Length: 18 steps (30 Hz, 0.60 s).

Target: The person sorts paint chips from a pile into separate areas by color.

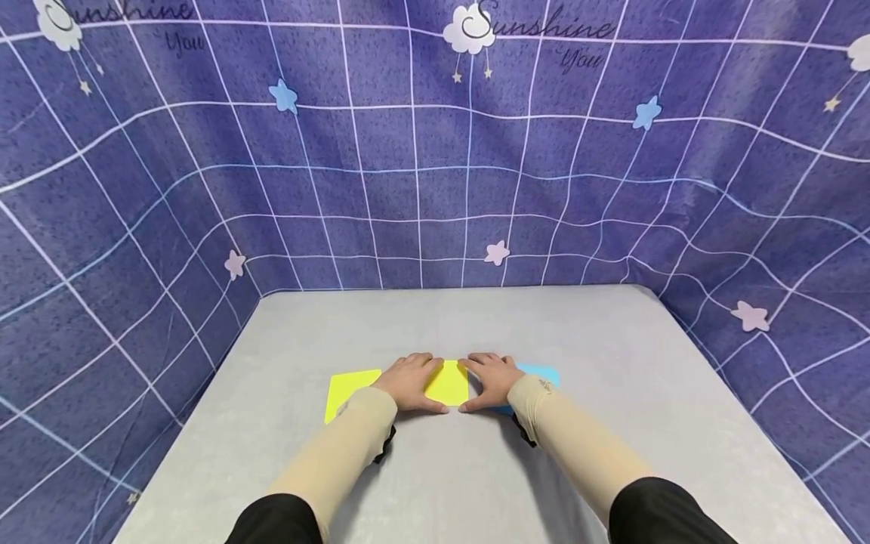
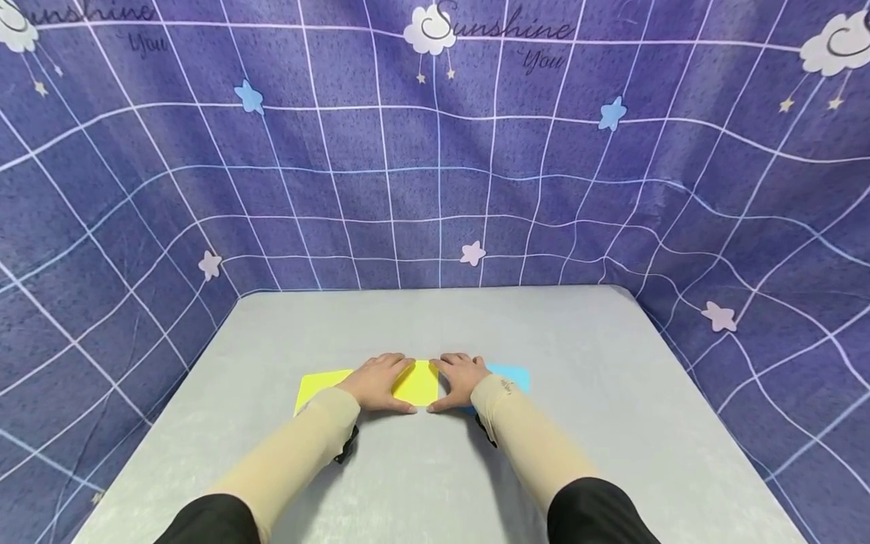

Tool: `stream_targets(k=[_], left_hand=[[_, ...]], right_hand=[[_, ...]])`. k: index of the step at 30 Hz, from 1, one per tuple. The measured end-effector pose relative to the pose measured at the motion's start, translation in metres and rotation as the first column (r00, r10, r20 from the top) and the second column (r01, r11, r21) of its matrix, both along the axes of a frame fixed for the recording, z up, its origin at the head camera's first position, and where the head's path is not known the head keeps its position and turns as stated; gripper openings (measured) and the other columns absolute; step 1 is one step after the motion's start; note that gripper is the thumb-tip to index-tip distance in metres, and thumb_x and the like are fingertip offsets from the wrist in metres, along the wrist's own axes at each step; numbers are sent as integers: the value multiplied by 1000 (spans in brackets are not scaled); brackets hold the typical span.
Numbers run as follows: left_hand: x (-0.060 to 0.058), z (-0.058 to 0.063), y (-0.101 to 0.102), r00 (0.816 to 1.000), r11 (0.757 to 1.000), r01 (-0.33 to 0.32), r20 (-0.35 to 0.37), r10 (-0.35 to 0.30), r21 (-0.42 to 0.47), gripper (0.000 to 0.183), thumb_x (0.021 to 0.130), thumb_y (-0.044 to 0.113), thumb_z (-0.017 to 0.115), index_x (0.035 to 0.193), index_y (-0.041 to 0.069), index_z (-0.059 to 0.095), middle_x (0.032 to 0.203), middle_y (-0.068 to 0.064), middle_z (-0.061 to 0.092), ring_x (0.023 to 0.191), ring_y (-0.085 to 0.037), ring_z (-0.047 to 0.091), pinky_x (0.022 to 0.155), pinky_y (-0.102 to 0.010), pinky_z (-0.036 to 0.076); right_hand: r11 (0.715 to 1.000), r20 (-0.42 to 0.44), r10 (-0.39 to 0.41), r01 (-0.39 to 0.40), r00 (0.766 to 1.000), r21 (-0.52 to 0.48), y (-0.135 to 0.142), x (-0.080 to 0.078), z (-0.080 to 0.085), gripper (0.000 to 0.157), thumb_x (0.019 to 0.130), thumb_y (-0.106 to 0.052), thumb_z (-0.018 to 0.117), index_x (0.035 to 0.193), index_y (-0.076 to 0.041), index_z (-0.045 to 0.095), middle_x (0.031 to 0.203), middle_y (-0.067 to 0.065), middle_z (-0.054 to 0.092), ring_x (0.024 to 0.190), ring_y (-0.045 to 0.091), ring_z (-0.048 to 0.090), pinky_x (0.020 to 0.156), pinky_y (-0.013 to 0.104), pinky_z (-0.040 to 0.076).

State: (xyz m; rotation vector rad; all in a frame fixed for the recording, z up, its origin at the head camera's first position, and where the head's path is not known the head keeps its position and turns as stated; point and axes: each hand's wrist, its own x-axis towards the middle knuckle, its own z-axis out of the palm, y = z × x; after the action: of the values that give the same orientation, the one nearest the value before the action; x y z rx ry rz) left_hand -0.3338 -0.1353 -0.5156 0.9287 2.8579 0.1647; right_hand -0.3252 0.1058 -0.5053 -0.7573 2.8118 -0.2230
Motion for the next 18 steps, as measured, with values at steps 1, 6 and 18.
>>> stream_targets(k=[1,6,18], left_hand=[[0,-1,0,1000,1000,6,-4,-6,1,104,81,78,68,157,11,43,153,-14,48,142,-32,43,116,-50,35],[0,-2,1,999,1000,29,-31,-29,10,97,85,74,67,154,10,46,151,-12,51,140,-31,47,114,-50,37],[3,3,3,1000,998,11,-21,-10,56,95,85,70,71,152,7,48,149,-12,53,139,-31,48,114,-52,38]], right_hand=[[1000,-4,1,-1,1000,-2,0,0,-1,97,82,-70,75,158,-19,43,158,10,44,144,34,39,109,62,35],[1000,-16,9,-10,1000,-20,1,-3,-1,97,81,-70,76,157,-18,45,156,8,47,143,33,41,107,62,36],[999,-16,17,-17,1000,-35,1,-6,-7,100,78,-73,77,157,-21,46,156,3,48,142,31,41,103,57,38]])
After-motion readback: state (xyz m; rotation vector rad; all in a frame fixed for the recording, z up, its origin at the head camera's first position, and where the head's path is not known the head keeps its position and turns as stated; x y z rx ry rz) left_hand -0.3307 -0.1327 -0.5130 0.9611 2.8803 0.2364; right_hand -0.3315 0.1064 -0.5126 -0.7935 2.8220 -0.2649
